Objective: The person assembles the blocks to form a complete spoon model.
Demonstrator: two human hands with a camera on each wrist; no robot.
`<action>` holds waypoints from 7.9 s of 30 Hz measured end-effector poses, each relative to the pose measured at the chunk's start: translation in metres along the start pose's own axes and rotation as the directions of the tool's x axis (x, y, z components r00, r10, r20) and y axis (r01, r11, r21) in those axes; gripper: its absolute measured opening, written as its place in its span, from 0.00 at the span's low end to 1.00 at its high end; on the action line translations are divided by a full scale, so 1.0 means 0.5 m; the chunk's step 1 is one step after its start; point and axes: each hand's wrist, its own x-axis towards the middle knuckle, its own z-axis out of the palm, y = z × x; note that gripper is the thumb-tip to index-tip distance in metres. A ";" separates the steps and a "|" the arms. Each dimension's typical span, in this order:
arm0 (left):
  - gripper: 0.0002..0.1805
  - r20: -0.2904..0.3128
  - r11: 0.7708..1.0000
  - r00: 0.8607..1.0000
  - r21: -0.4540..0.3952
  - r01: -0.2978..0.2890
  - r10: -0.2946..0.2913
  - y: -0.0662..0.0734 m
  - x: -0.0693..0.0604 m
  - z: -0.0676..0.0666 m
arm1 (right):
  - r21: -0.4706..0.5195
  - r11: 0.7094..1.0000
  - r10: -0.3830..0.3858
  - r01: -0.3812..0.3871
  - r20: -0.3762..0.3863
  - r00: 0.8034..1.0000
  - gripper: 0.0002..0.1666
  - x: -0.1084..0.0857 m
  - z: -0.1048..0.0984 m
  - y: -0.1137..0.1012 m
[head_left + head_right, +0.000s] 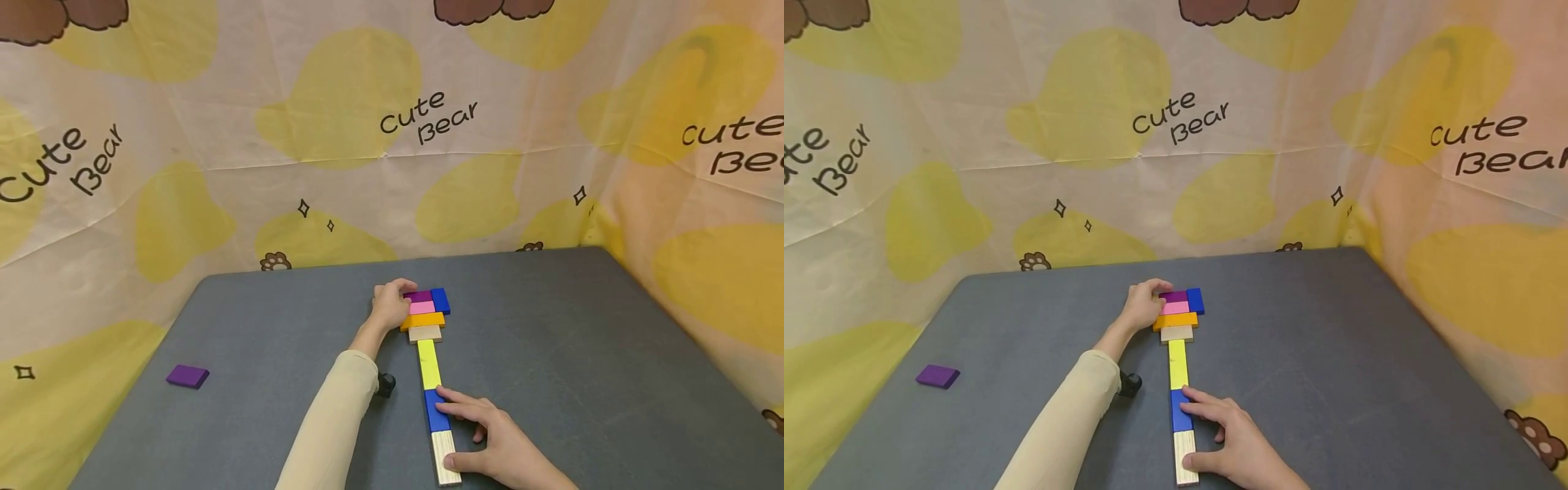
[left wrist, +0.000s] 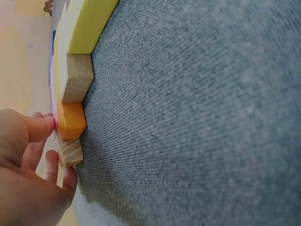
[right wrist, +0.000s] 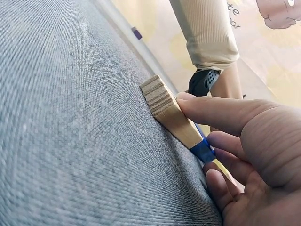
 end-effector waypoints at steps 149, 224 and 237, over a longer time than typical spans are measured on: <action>0.28 -0.144 0.989 0.979 -0.051 0.141 -0.147 -0.483 -0.392 -0.563 | -0.025 1.000 0.000 0.000 -0.019 1.000 0.39 -0.005 -0.003 -0.008; 0.19 -0.050 0.987 0.998 -0.152 -0.047 0.039 -0.061 -0.004 -0.097 | 0.017 1.000 -0.019 0.019 0.006 1.000 0.39 -0.004 0.000 0.002; 0.18 -0.056 0.986 0.997 -0.150 -0.067 0.060 -0.060 0.030 -0.051 | 0.029 1.000 -0.005 0.004 0.010 1.000 0.40 0.001 -0.001 -0.002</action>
